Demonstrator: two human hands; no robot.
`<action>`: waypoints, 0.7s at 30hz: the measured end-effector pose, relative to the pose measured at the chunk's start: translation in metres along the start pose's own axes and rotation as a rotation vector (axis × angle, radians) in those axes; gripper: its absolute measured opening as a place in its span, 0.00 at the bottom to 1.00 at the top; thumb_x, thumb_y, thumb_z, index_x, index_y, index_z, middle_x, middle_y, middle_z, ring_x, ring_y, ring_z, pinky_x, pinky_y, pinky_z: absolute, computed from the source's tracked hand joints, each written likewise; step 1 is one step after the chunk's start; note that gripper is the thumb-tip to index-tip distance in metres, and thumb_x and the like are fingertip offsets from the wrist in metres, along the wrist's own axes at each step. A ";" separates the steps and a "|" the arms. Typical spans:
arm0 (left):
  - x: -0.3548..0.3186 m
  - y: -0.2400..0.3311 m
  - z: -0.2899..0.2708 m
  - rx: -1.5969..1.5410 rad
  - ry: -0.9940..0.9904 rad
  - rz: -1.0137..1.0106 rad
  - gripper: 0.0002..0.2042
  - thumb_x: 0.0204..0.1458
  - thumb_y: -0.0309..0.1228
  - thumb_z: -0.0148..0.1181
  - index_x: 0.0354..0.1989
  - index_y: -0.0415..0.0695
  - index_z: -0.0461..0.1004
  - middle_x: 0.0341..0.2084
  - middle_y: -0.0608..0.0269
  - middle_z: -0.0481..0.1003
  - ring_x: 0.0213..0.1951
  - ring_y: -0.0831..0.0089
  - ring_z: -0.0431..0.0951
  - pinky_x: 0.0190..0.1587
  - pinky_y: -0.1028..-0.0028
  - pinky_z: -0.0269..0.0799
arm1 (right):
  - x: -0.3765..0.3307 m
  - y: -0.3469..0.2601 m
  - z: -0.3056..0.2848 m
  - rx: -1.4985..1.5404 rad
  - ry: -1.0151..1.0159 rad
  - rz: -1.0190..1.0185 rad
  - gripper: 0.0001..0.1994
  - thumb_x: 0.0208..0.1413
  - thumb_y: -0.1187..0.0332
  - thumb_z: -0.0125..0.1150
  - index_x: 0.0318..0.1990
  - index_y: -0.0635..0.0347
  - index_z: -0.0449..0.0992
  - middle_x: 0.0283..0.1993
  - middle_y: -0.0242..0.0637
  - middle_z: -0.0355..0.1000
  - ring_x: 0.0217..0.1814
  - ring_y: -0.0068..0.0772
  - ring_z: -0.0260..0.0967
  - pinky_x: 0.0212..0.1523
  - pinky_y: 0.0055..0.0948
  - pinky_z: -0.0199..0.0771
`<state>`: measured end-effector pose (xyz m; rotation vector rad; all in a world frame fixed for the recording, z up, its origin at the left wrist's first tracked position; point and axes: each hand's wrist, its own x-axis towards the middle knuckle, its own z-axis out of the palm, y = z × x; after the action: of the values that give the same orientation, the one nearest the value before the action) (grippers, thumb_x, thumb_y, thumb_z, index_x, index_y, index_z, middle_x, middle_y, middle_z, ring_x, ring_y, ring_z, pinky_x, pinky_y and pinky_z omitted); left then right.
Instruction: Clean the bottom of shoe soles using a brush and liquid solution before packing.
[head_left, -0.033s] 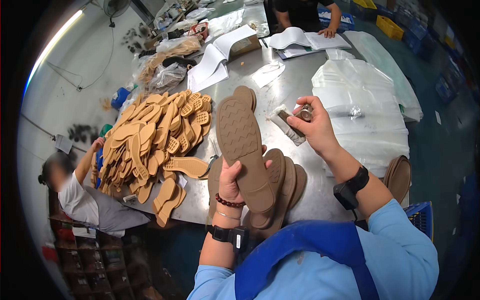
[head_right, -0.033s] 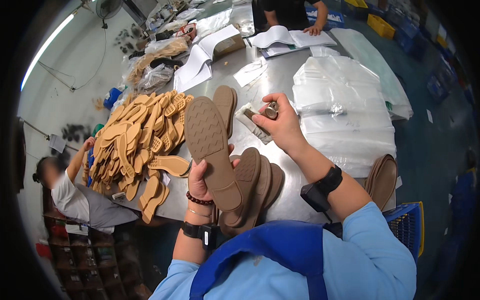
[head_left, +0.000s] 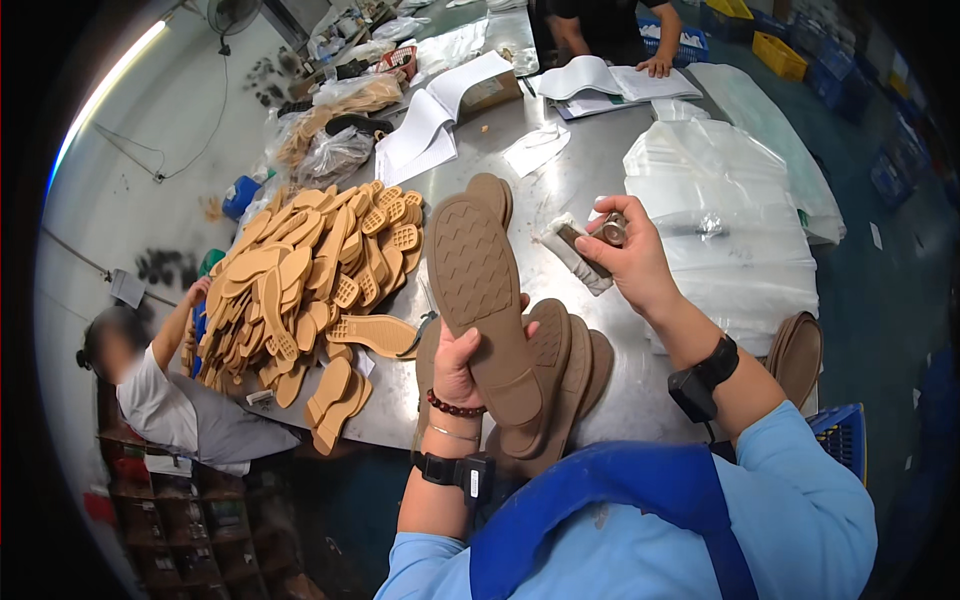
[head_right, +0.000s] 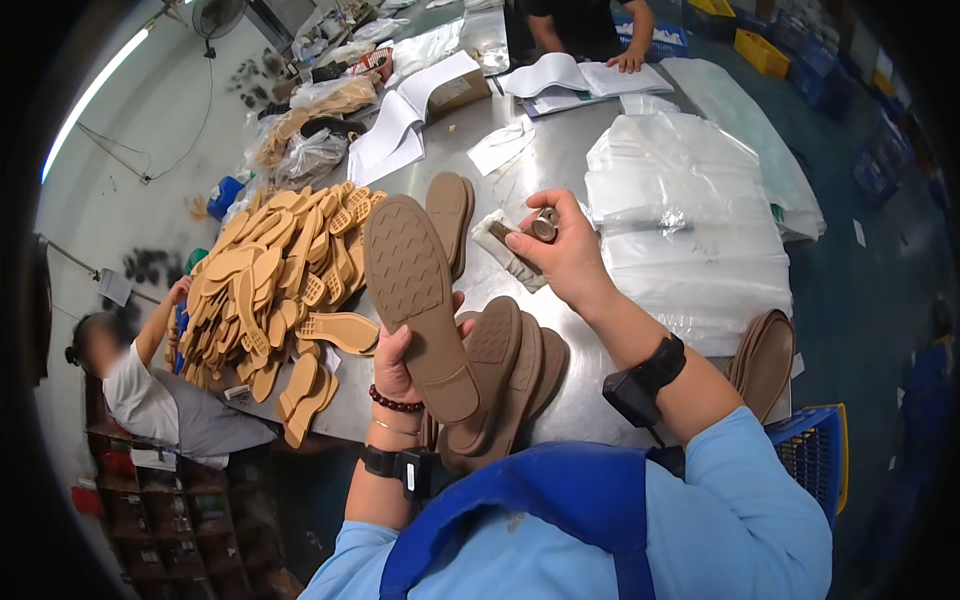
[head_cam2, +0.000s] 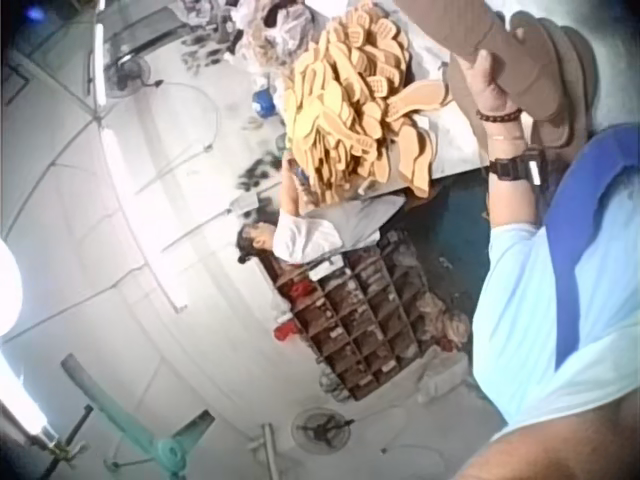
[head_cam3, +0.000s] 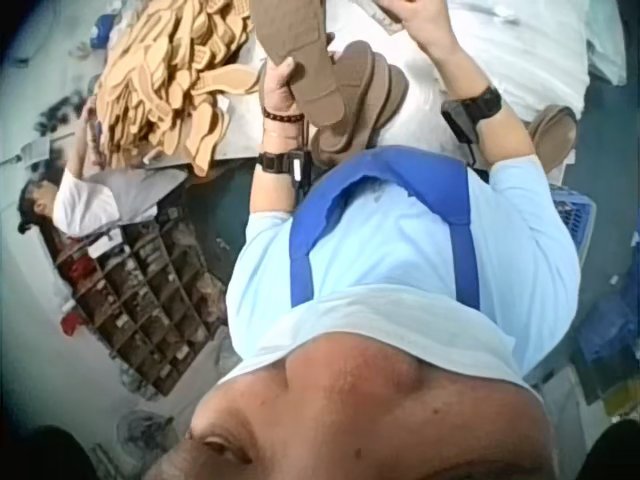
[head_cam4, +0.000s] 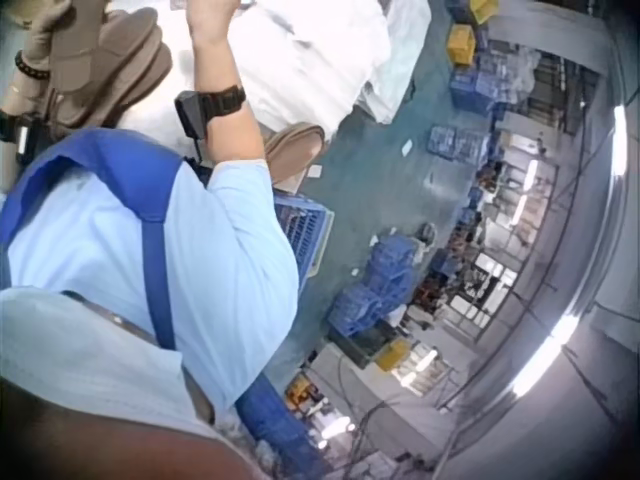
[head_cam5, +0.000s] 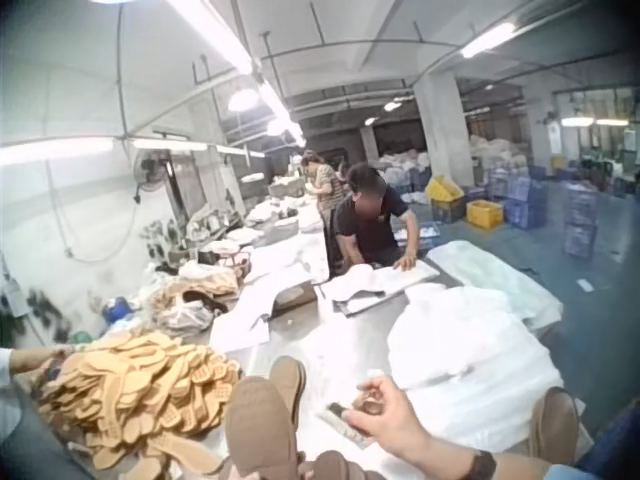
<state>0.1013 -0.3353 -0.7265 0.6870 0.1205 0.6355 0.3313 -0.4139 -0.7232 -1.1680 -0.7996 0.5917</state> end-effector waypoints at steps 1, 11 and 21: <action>-0.002 0.003 -0.006 0.002 -0.004 0.000 0.32 0.50 0.26 0.57 0.64 0.41 0.54 0.58 0.47 0.63 0.57 0.48 0.67 0.57 0.50 0.69 | -0.003 -0.001 0.000 0.062 -0.008 0.040 0.20 0.50 0.74 0.67 0.48 0.60 0.64 0.35 0.29 0.67 0.36 0.17 0.66 0.37 0.21 0.71; -0.029 0.000 -0.054 -0.477 -0.216 0.064 0.21 0.61 0.39 0.50 0.58 0.40 0.63 0.50 0.55 0.72 0.41 0.72 0.74 0.45 0.72 0.75 | -0.003 -0.025 0.001 0.218 -0.011 0.039 0.21 0.50 0.73 0.67 0.49 0.61 0.64 0.38 0.33 0.67 0.38 0.20 0.68 0.39 0.21 0.73; -0.016 -0.009 -0.029 -0.364 0.397 0.077 0.19 0.62 0.44 0.45 0.44 0.41 0.73 0.27 0.66 0.75 0.18 0.86 0.66 0.18 0.87 0.62 | -0.043 -0.045 0.054 0.172 -0.486 -0.006 0.23 0.48 0.77 0.68 0.51 0.57 0.64 0.42 0.31 0.69 0.42 0.17 0.68 0.42 0.19 0.70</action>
<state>0.0837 -0.3341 -0.7560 0.2094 0.3381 0.8377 0.2624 -0.4297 -0.6807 -0.8709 -1.1372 0.9393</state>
